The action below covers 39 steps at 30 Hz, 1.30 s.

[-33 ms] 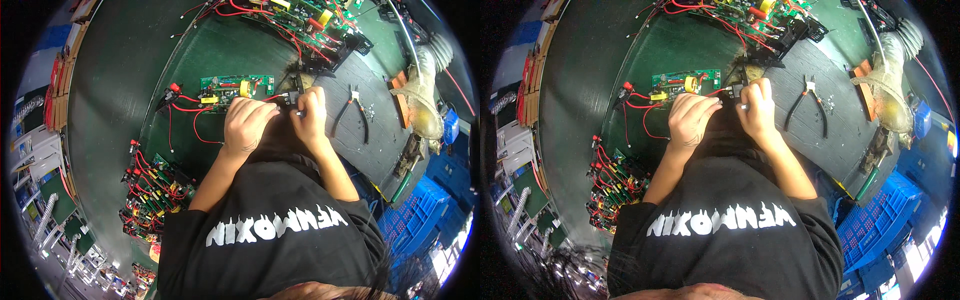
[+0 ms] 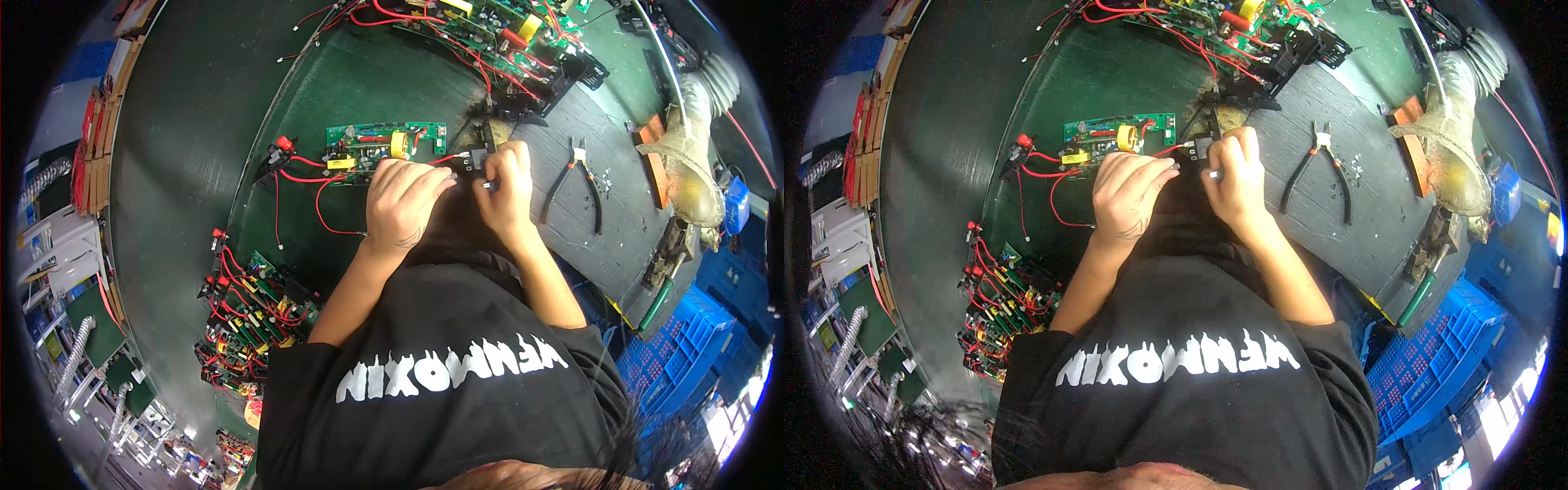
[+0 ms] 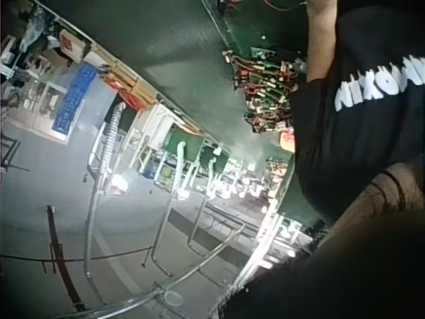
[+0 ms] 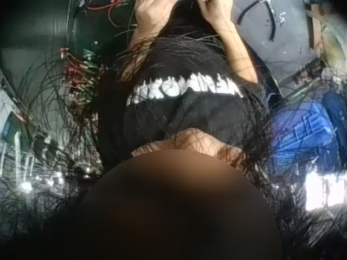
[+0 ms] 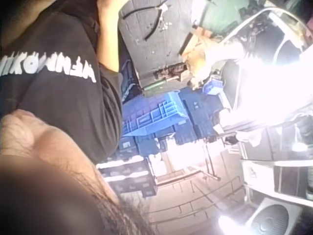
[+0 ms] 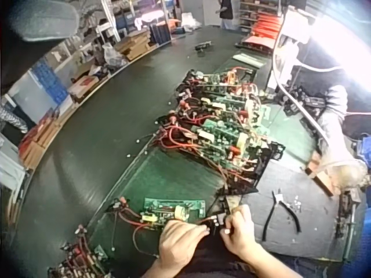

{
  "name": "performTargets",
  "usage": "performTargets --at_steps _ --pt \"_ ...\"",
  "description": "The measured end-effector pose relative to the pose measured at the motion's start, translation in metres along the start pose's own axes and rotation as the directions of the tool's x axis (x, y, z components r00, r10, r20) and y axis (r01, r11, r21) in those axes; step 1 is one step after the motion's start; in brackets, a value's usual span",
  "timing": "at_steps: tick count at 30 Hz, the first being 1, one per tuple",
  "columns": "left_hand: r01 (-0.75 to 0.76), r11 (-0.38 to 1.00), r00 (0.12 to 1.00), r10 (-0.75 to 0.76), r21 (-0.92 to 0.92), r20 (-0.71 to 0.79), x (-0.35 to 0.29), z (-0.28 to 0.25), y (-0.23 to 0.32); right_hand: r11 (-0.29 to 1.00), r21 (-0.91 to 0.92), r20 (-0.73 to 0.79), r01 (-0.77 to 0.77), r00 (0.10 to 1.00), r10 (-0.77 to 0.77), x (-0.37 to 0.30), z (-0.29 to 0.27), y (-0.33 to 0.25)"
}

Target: Assembling and connecting wires to electronic circuit boards on a factory production line.

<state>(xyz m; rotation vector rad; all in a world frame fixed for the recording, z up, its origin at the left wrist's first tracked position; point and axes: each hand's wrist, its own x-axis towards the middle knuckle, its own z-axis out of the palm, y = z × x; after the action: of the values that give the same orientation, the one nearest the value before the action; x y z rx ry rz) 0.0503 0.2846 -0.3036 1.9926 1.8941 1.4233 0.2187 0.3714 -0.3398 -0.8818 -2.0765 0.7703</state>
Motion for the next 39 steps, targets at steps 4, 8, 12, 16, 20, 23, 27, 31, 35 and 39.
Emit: performTargets --at_steps 4,8,12,16,20,23,27,31,35,39 --pt "-0.045 0.993 0.999 0.044 0.113 0.009 -0.003 0.010 -0.002 1.000 0.012 -0.001 0.005 1.000 -0.005 -0.002 0.000 0.002" --pt "-0.015 0.992 1.000 0.013 0.123 0.017 -0.003 0.013 0.004 1.000 0.023 0.000 0.005 1.000 -0.005 -0.003 -0.001 -0.001" --pt "0.002 0.991 1.000 -0.002 0.136 0.005 -0.005 0.017 0.003 1.000 0.012 0.002 0.011 1.000 -0.011 -0.005 -0.001 0.000" --pt "0.004 0.987 1.000 -0.001 0.158 -0.018 -0.006 0.019 0.004 1.000 0.015 -0.002 0.017 1.000 -0.017 -0.004 0.001 0.000" --pt "0.027 0.988 0.999 -0.021 0.155 -0.042 -0.007 0.022 0.004 0.999 -0.005 0.000 0.034 0.999 -0.034 -0.005 0.001 0.000" --pt "0.024 0.989 0.999 -0.018 0.147 -0.045 -0.008 0.023 0.003 1.000 -0.007 0.009 0.022 1.000 -0.022 -0.006 0.000 0.001" --pt "0.008 0.990 0.999 -0.002 0.143 -0.048 -0.009 0.023 0.001 1.000 -0.003 0.002 0.019 1.000 -0.019 -0.005 0.000 0.000" --pt "-0.001 0.991 0.998 0.009 0.132 -0.058 -0.009 0.024 0.000 1.000 -0.014 0.005 0.016 1.000 -0.016 -0.006 0.000 0.000" --pt "0.005 0.992 0.998 0.003 0.123 -0.068 -0.010 0.023 0.000 1.000 0.000 0.012 0.003 1.000 -0.003 -0.006 0.001 -0.001" --pt "0.008 0.993 0.999 -0.003 0.116 -0.046 -0.008 0.023 0.001 1.000 -0.011 0.018 0.015 1.000 -0.015 -0.005 -0.002 0.000"
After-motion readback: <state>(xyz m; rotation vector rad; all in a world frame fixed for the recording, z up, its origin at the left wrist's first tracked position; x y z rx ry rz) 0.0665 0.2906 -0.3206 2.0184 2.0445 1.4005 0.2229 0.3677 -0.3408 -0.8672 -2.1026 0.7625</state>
